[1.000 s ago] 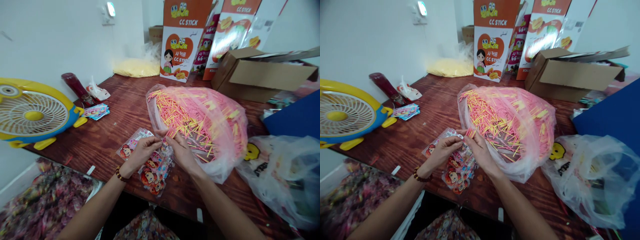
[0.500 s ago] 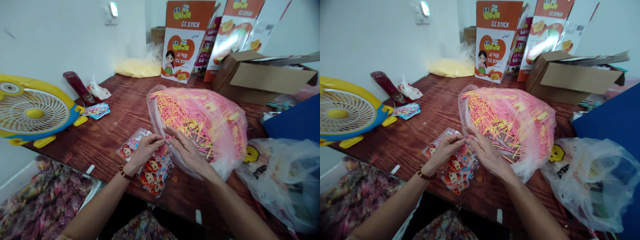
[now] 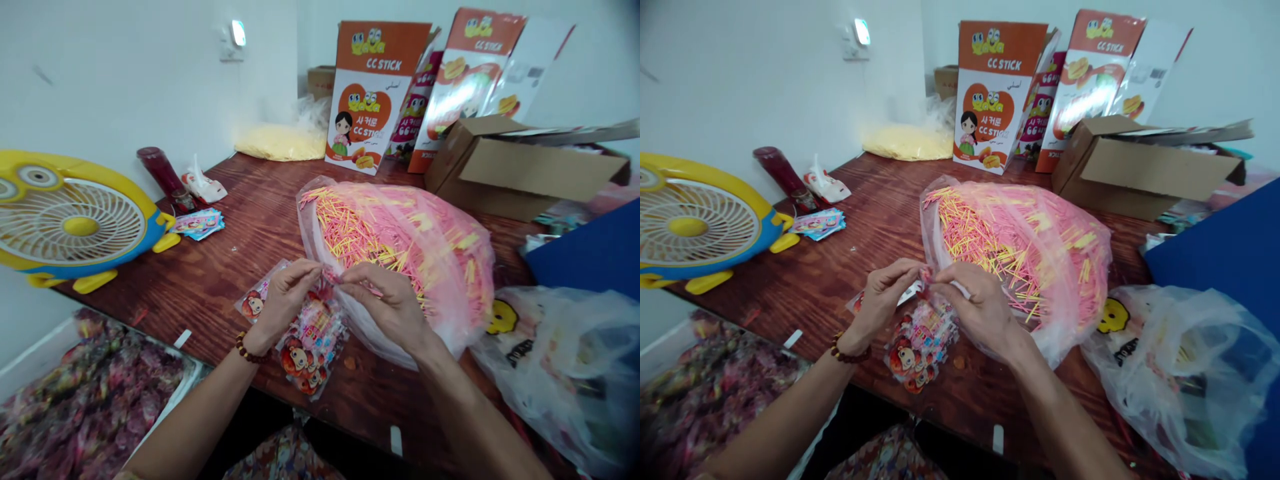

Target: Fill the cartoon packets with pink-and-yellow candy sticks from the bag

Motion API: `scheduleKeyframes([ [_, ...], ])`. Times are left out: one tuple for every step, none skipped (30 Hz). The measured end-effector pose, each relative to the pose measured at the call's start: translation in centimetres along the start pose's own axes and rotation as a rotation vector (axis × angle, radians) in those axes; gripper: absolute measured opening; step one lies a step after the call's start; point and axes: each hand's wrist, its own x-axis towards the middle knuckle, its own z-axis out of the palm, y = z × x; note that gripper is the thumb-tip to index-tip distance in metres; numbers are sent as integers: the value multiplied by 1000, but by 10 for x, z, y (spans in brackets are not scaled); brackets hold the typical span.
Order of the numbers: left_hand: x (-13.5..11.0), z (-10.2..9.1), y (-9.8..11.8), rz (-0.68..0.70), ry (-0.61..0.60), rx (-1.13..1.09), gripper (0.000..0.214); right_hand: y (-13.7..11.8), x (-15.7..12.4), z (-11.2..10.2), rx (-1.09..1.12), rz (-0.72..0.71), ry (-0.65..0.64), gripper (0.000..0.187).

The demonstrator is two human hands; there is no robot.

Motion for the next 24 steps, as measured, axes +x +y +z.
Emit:
scheduleKeyframes([
  [0, 0, 1, 7, 5, 10, 18, 1, 1, 1, 10, 14, -12, 15],
  [0, 0, 1, 12, 11, 22, 17, 2, 2, 2, 12, 37, 3, 16],
  [1, 0, 2, 7, 20, 30, 17, 3, 2, 3, 19, 63, 23, 16],
  [1, 0, 2, -10, 34, 31, 18, 5, 2, 4, 35, 93, 41, 17],
  [1, -1, 2, -37, 49, 24, 18, 6, 2, 5, 71, 124, 43, 17],
  [1, -1, 2, -66, 60, 12, 18, 8, 2, 6, 123, 157, 35, 16],
  [1, -1, 2, -94, 68, -2, 19, 9, 2, 6, 184, 192, 25, 15],
  [1, -2, 1, -115, 73, -16, 19, 10, 2, 7, 240, 227, 25, 14],
  [1, -2, 0, -131, 75, -30, 19, 10, 2, 8, 286, 261, 33, 14],
  [2, -3, -1, -147, 73, -47, 20, 11, 3, 10, 325, 292, 38, 13],
  [2, -3, -2, -167, 65, -70, 21, 11, 3, 11, 357, 317, 37, 14],
  [2, -4, -4, -192, 51, -98, 22, 11, 4, 13, 384, 336, 34, 14],
  [2, -5, -5, -223, 35, -138, 22, 11, 4, 14, 407, 350, 36, 14],
  [2, -7, -7, -263, 8, -189, 21, 10, 4, 16, 425, 362, 43, 15],
  [2, -8, -9, -313, -34, -246, 21, 10, 4, 18, 441, 371, 55, 16],
  [1, -8, -10, -369, -89, -303, 22, 10, 4, 19, 453, 375, 69, 17],
  [0, -9, -12, -423, -141, -354, 24, 9, 4, 21, 461, 376, 83, 18],
  [0, -9, -14, -468, -183, -390, 25, 9, 4, 22, 462, 377, 96, 19],
  [-2, -9, -15, -500, -211, -411, 25, 9, 3, 23, 457, 378, 102, 20],
  [-3, -9, -16, -517, -219, -420, 24, 10, 3, 23, 447, 377, 108, 20],
  [-4, -8, -17, -521, -211, -422, 24, 10, 2, 23, 432, 370, 112, 18],
  [-6, -8, -18, -518, -197, -421, 24, 11, 1, 22, 412, 353, 114, 17],
  [-7, -7, -18, -516, -192, -418, 24, 12, 1, 20, 384, 324, 110, 16],
  [-8, -6, -18, -517, -194, -414, 24, 12, 1, 18, 349, 281, 97, 18],
])
